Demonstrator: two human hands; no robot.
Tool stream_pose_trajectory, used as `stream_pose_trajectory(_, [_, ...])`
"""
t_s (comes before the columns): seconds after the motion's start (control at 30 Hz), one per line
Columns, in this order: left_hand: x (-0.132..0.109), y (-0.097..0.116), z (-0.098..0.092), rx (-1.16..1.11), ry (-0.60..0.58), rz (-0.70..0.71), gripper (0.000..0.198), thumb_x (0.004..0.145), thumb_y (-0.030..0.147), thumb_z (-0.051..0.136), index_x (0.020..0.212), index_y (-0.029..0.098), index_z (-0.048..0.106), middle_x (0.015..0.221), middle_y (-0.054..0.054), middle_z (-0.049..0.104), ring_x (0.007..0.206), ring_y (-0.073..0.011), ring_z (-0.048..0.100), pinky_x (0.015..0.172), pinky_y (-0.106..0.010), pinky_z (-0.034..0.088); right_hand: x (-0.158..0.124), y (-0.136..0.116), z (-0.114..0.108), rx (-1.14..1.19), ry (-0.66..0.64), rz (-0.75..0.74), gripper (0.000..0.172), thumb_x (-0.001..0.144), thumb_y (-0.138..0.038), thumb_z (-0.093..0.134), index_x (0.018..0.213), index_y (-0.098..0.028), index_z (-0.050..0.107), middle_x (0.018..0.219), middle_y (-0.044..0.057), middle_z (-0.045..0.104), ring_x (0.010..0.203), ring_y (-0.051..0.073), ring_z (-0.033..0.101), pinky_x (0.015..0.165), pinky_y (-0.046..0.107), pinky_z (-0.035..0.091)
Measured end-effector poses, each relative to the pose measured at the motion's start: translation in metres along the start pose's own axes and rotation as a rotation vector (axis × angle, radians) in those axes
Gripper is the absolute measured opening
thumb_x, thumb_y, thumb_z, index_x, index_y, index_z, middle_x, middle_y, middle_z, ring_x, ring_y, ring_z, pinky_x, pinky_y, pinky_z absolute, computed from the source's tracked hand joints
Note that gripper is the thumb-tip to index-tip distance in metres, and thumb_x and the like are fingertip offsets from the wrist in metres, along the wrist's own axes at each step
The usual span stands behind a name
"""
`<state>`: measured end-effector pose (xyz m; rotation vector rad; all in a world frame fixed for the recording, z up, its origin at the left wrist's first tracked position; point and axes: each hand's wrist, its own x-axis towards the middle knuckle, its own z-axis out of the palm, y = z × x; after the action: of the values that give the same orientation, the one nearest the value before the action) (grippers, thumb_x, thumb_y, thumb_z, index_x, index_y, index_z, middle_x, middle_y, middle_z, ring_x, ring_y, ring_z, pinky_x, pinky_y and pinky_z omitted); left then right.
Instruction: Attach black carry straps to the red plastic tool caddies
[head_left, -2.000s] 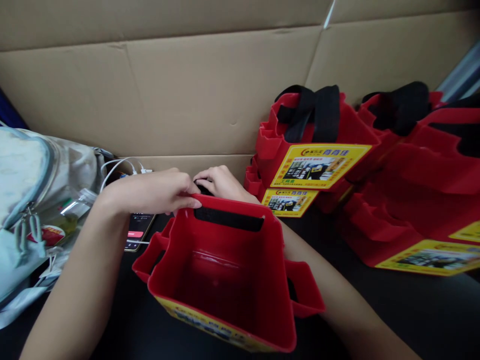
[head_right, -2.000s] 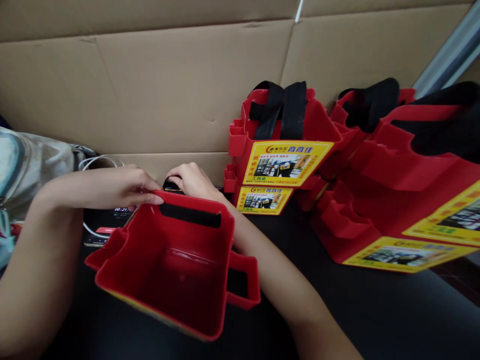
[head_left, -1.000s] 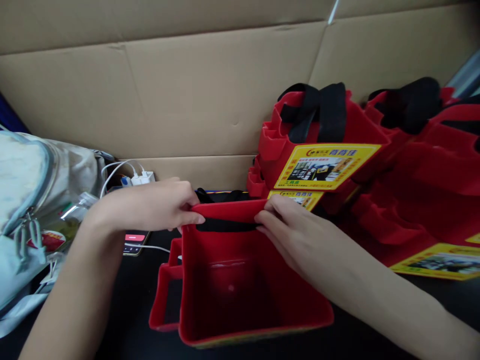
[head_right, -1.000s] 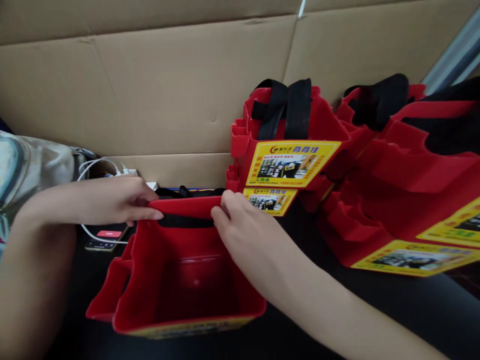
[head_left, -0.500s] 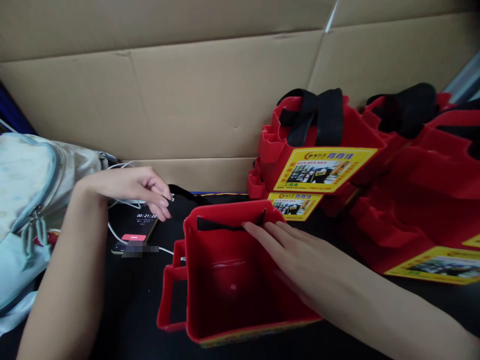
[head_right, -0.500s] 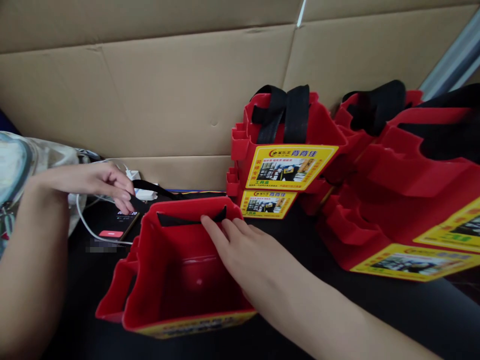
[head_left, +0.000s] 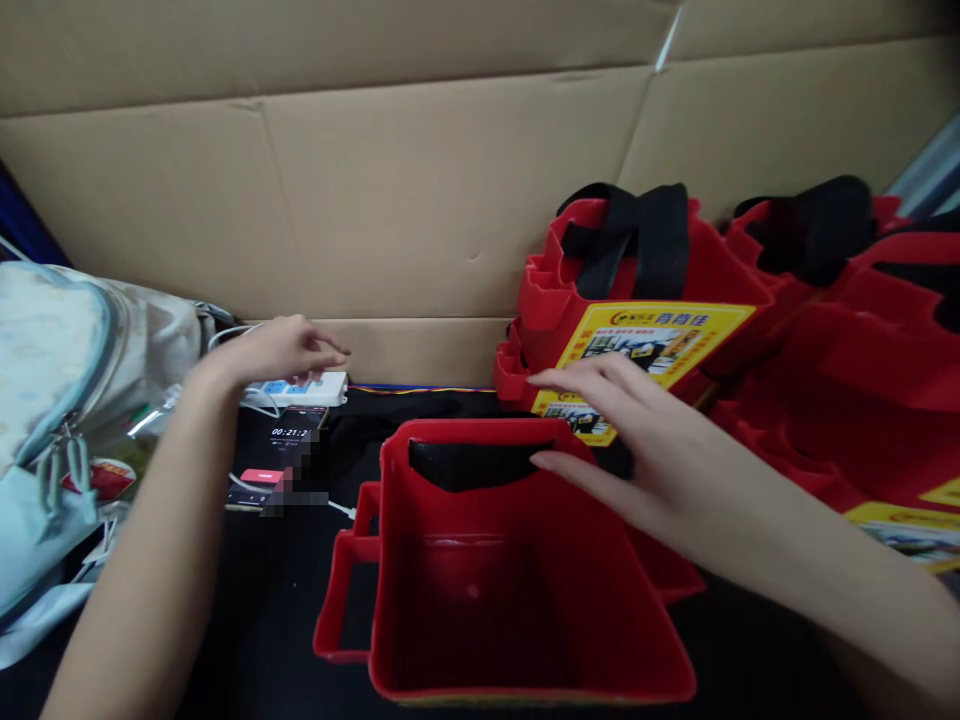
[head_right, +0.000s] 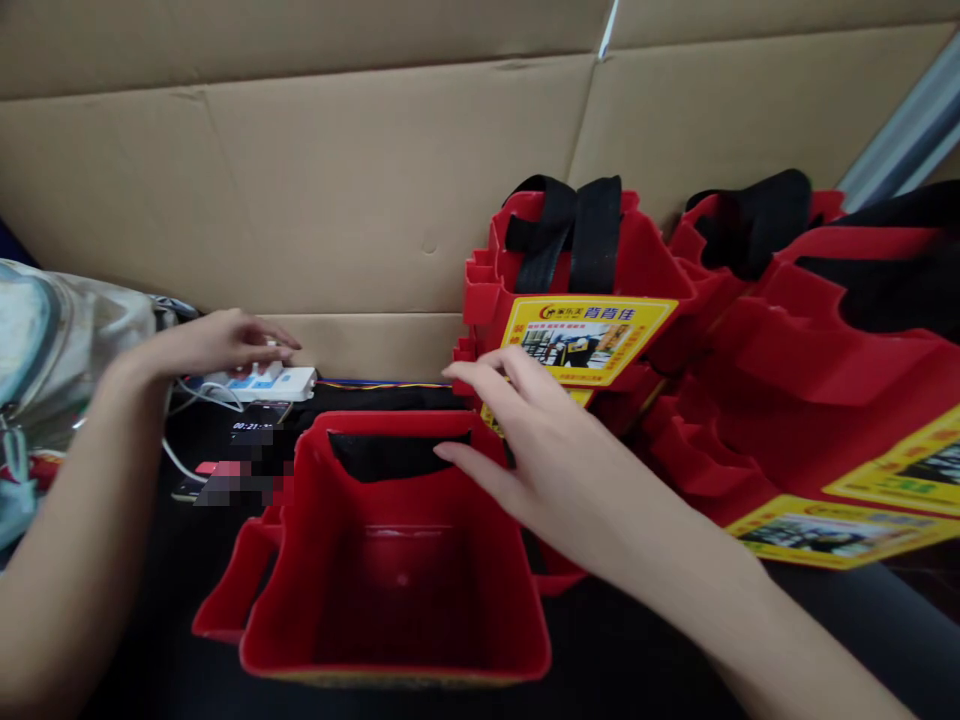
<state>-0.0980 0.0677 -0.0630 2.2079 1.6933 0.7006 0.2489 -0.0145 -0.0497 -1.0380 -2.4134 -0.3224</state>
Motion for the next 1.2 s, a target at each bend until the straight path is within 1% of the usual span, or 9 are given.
stream_pose_trajectory(0.2, [0.026,0.01,0.071,0.085,-0.277,0.105,0.029,0.065,0.038,0.066,0.087,0.019,0.066,0.077,-0.002,0.068,0.079,-0.0154,0.061,0.072,-0.021,0.043,0.011,0.003,0.011,0.311,-0.271,0.015,0.02,0.087,-0.029,0.047,0.103,-0.024,0.058,0.091,0.001,0.066,0.08,0.014,0.063,0.074,0.024,0.049])
stream_pose_trajectory(0.37, [0.044,0.007,0.094,0.104,-0.359,0.144,0.018,0.059,0.024,0.069,0.076,0.019,0.067,0.076,-0.002,0.068,0.071,-0.0153,0.06,0.067,-0.02,0.042,0.008,-0.008,0.001,0.361,-0.319,0.068,0.029,0.084,-0.038,0.05,0.109,-0.025,0.058,0.098,0.002,0.067,0.085,0.017,0.063,0.077,0.028,0.049])
stream_pose_trajectory(0.57, [0.051,-0.007,0.079,0.094,-0.106,0.096,0.028,0.06,0.003,0.047,0.076,0.016,0.065,0.079,-0.005,0.067,0.075,-0.0174,0.06,0.067,-0.023,0.041,0.021,0.021,0.011,0.728,-0.292,0.169,0.034,0.088,-0.042,0.042,0.108,-0.023,0.061,0.113,0.002,0.062,0.106,0.017,0.055,0.096,0.031,0.04])
stream_pose_trajectory(0.7, [0.053,-0.014,0.059,0.033,0.099,0.065,0.033,0.057,0.002,0.042,0.079,0.015,0.063,0.075,-0.005,0.065,0.072,-0.0176,0.058,0.065,-0.025,0.041,0.034,0.043,0.06,0.975,-0.368,0.377,0.045,0.09,-0.049,0.032,0.108,-0.018,0.06,0.115,0.007,0.06,0.106,0.019,0.055,0.093,0.036,0.043])
stream_pose_trajectory(0.83, [0.053,0.0,0.05,-0.081,0.211,0.12,0.027,0.063,0.005,0.044,0.083,0.015,0.061,0.075,-0.003,0.064,0.07,-0.0153,0.058,0.067,-0.025,0.042,0.059,0.051,0.108,0.927,-0.383,0.315,0.045,0.088,-0.045,0.038,0.123,-0.019,0.049,0.122,0.008,0.055,0.113,0.018,0.051,0.095,0.032,0.041])
stream_pose_trajectory(0.97, [0.047,0.038,0.059,-0.186,0.161,0.26,0.013,0.073,0.015,0.051,0.083,0.016,0.059,0.082,-0.002,0.065,0.078,-0.0142,0.059,0.073,-0.026,0.044,0.098,0.055,0.138,0.864,-0.363,0.257,0.064,0.085,-0.034,0.046,0.141,-0.023,0.019,0.129,0.011,0.049,0.104,0.017,0.057,0.085,0.028,0.047])
stream_pose_trajectory(1.03, [0.042,0.053,0.063,-0.236,0.05,0.354,0.012,0.074,0.019,0.056,0.086,0.017,0.06,0.086,-0.001,0.065,0.082,-0.014,0.06,0.076,-0.026,0.045,0.11,0.056,0.146,0.781,-0.387,0.224,0.077,0.077,-0.029,0.057,0.142,-0.024,0.016,0.128,0.011,0.049,0.1,0.018,0.058,0.083,0.029,0.047])
stream_pose_trajectory(1.13, [0.038,0.054,0.063,-0.287,-0.256,0.461,0.039,0.07,0.022,0.064,0.108,0.02,0.055,0.101,-0.003,0.064,0.093,-0.0152,0.059,0.082,-0.027,0.046,0.112,0.057,0.151,0.621,-0.474,0.172,0.056,0.073,-0.023,0.058,0.128,-0.023,0.047,0.108,0.007,0.063,0.092,0.02,0.06,0.079,0.03,0.046])
stream_pose_trajectory(1.2, [0.039,0.041,0.063,-0.193,-0.343,0.396,0.053,0.069,0.018,0.066,0.119,0.021,0.048,0.11,-0.005,0.061,0.101,-0.0166,0.057,0.086,-0.028,0.045,0.105,0.056,0.147,0.531,-0.563,0.117,0.034,0.072,-0.017,0.055,0.105,-0.022,0.065,0.088,0.004,0.067,0.082,0.018,0.062,0.075,0.027,0.045])
